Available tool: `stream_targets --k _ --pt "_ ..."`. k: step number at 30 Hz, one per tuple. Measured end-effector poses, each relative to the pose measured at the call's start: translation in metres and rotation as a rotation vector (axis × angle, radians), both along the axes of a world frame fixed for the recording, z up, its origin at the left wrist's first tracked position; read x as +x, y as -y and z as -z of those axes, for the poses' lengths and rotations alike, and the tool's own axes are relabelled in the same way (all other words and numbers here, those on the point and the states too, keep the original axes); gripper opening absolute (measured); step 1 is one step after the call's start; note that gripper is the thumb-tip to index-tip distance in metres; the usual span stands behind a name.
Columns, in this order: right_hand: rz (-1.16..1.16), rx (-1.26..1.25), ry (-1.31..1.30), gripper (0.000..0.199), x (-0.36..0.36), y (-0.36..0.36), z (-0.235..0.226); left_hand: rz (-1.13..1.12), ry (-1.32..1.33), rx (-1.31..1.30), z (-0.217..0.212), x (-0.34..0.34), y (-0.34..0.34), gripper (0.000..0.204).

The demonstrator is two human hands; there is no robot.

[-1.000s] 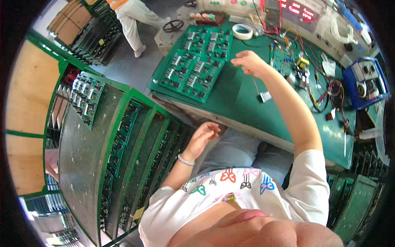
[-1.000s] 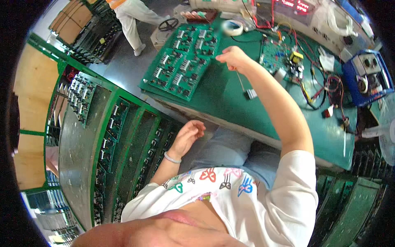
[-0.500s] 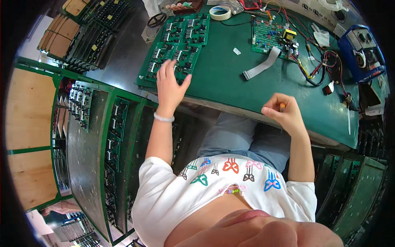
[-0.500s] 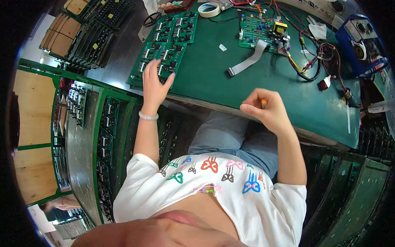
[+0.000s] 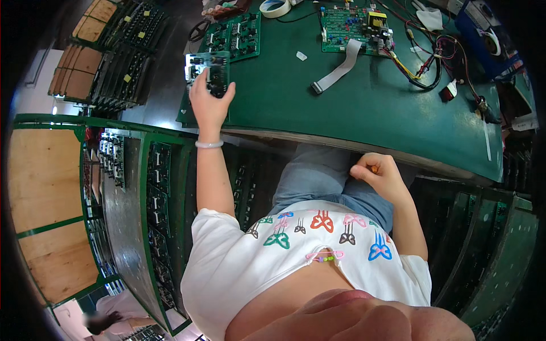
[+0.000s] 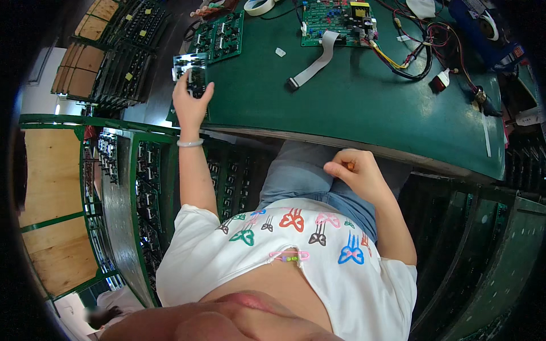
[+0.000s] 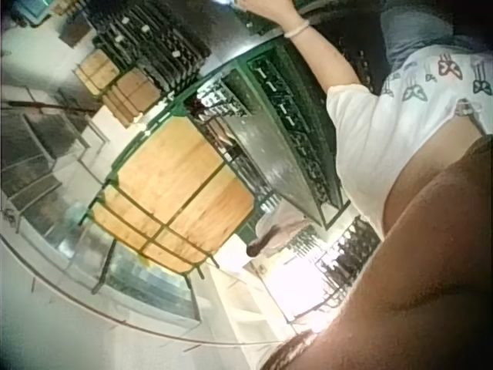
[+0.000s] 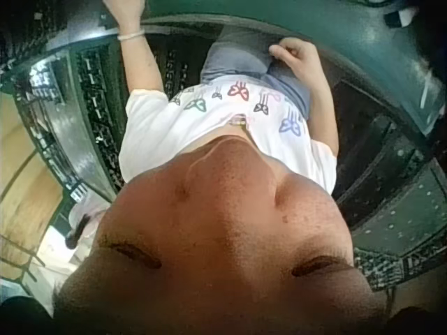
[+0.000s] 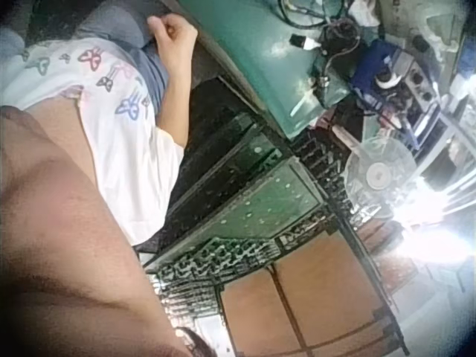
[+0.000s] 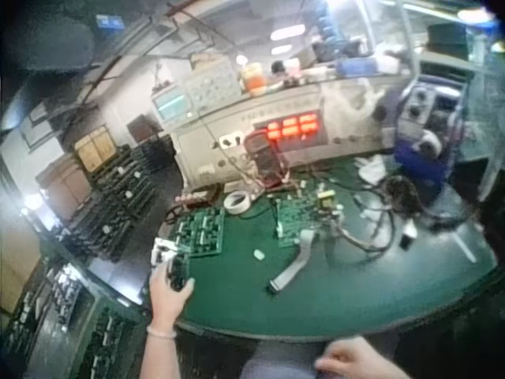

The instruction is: Testing printed circuit boards using a test rig and digital displays.

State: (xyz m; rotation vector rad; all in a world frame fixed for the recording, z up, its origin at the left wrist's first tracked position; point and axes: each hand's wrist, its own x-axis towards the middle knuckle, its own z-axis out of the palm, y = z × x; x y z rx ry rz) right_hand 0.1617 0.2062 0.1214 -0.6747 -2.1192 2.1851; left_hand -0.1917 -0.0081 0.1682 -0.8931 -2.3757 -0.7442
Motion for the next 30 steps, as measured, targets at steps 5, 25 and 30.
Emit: stream_targets --k 5,25,30 --pt "-0.127 0.14 -0.006 0.017 -0.011 -0.002 -0.013 0.369 0.486 0.684 -0.026 0.052 0.031 0.071" --pt "0.061 0.269 -0.493 0.059 -0.094 -0.007 -0.076 1.075 1.077 1.064 0.019 0.13 0.076 0.094" --pt "0.047 0.324 -0.539 0.068 -0.089 -0.004 -0.079 1.188 1.086 1.006 0.027 0.131 0.071 0.097"
